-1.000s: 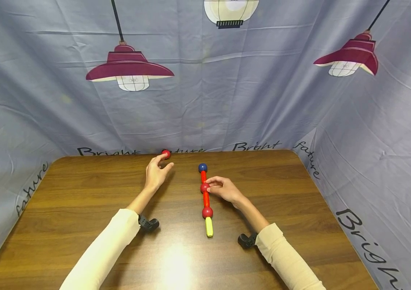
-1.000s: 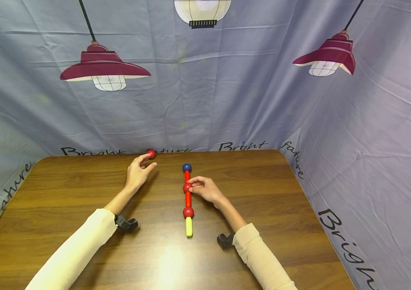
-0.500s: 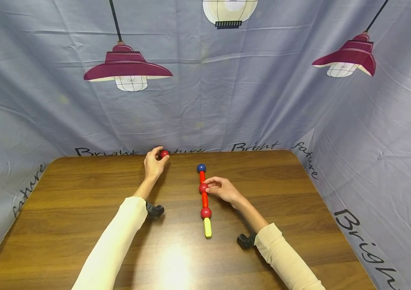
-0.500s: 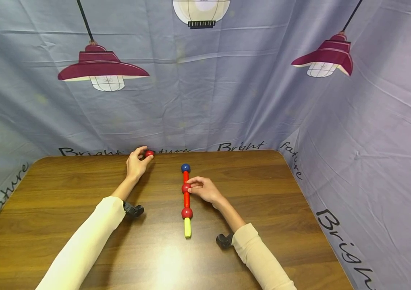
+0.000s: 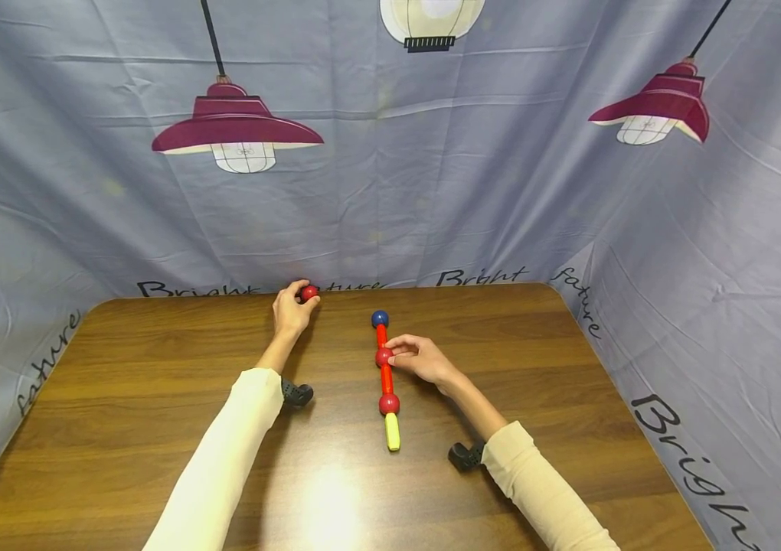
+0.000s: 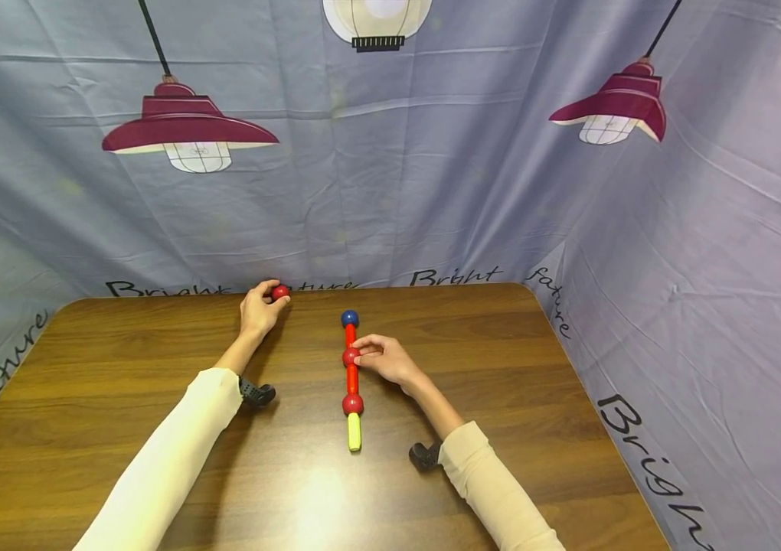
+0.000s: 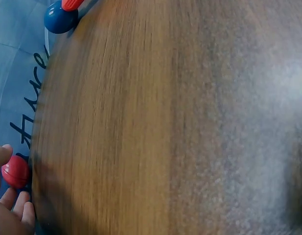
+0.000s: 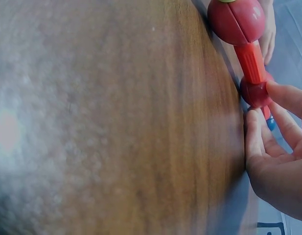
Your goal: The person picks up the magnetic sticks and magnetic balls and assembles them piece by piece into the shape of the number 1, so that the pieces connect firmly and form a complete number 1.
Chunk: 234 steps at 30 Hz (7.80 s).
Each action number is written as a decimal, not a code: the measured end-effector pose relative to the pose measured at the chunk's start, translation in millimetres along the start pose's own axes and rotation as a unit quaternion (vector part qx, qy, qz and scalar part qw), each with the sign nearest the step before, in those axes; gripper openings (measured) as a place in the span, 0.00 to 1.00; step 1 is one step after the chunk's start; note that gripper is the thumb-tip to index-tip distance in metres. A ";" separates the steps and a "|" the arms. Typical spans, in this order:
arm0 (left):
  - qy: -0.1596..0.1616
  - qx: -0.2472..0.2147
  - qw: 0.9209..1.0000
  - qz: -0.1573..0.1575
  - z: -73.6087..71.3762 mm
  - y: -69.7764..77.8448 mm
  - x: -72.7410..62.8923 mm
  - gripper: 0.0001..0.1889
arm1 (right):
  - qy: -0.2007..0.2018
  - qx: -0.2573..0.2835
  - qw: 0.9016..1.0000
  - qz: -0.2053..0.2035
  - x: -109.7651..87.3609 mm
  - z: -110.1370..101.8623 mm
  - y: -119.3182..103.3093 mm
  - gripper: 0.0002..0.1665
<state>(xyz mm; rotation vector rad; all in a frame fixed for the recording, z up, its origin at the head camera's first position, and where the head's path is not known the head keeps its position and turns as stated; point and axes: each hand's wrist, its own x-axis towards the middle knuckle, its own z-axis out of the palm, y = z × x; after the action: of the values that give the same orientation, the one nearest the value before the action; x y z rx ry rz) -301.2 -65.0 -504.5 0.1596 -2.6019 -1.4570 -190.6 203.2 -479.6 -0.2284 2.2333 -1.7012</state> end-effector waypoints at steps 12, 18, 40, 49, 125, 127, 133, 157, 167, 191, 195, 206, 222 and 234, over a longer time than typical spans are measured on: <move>0.008 0.017 1.000 -0.014 2.3 0.2 3.2 0.22 | 0.004 0.003 1.000 0.003 16.7 -2.8 29.4 0.20; 0.005 0.023 1.000 -0.020 2.7 0.9 3.6 0.21 | 0.007 0.014 1.000 0.003 16.0 -2.4 29.1 0.19; -0.007 0.003 1.000 -0.005 -2.0 -5.8 -9.6 0.21 | 0.006 0.022 1.000 -0.005 15.0 -1.8 27.9 0.18; -0.030 -0.029 0.999 0.008 -4.1 -7.8 -26.6 0.21 | 0.011 0.019 1.000 -0.003 14.1 -1.5 27.2 0.19; -0.182 -0.210 0.960 0.021 -4.4 27.7 -165.6 0.18 | 0.009 0.016 1.000 0.004 14.4 -3.0 27.7 0.20; -0.183 -0.214 0.959 0.021 -1.0 21.5 -164.1 0.18 | 0.009 0.016 1.000 0.004 14.2 -3.2 27.4 0.20; -0.191 -0.219 0.956 0.032 1.2 17.5 -165.7 0.18 | 0.008 0.014 1.000 0.002 13.9 -4.2 27.8 0.21; -0.223 -0.237 0.945 0.032 3.1 16.0 -191.4 0.18 | 0.018 0.019 1.000 0.004 13.1 -2.3 28.9 0.20; -0.219 -0.240 0.946 0.025 3.7 11.2 -198.9 0.18 | 0.019 0.015 1.000 0.008 11.6 -2.1 27.8 0.21; -0.235 -0.263 0.936 0.010 -0.2 10.7 -213.4 0.19 | 0.040 0.014 0.999 0.015 11.4 -0.4 29.9 0.23; -0.234 -0.255 0.938 0.011 -1.9 9.1 -215.5 0.19 | 0.048 0.021 0.999 0.014 9.9 0.2 31.6 0.25; -0.243 -0.244 0.939 0.004 -4.9 3.5 -222.1 0.20 | 0.054 0.012 0.998 0.040 -8.8 -1.8 29.8 0.23; -0.260 -0.248 0.933 -0.006 -8.8 2.5 -235.5 0.21 | 0.037 0.030 0.997 0.065 -50.4 4.2 25.1 0.19; -0.269 -0.232 0.934 0.020 -8.4 2.1 -240.7 0.19 | 0.005 0.037 0.995 0.096 -78.1 14.5 21.7 0.19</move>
<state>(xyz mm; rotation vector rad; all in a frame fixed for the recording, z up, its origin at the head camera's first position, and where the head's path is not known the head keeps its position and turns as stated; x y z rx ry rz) -63.2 -30.5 -518.4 -0.4021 -2.4897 -2.3123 -111.1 220.9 -491.6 0.0125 2.1186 -1.6814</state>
